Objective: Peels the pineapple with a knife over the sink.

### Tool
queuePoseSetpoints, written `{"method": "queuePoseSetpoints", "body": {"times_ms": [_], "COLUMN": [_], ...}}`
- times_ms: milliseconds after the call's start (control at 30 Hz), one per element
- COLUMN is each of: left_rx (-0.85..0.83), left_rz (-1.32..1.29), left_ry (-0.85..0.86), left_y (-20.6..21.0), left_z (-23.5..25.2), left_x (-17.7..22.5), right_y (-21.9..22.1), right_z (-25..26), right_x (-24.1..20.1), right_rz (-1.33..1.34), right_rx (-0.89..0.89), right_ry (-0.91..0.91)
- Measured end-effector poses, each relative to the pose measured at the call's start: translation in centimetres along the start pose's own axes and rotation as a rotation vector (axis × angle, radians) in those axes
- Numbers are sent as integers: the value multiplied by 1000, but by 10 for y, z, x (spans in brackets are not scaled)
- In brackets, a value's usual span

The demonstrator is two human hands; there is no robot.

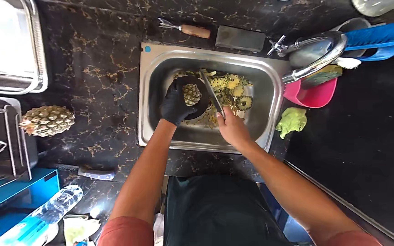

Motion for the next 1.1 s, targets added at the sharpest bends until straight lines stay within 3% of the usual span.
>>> {"method": "queuePoseSetpoints", "body": {"times_ms": [67,267,700,1100], "left_rx": [-64,-46,-115,-108], "left_rz": [126,223,275,300], "left_ry": [15,-30,-130,-95], "left_y": [11,19,14,19], "left_z": [13,21,20,26], "left_x": [12,14,23,21], "right_y": [5,27,36,34], "right_z": [3,16,19,14], "right_x": [-12,-29,-24,-20], "right_rz": [-33,-94,-100,-119], "right_rx": [2,16,-38,-33], "right_ry": [-48,-121,-117,-118]}}
Point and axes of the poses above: each hand's wrist, its own z-axis towards the middle knuckle, its own y-axis out of the palm, x = y × z, the point moved 6 cm from there along z, towards the middle knuckle, and after that the axes turned 10 degrees about x, right-handed, at the moved point
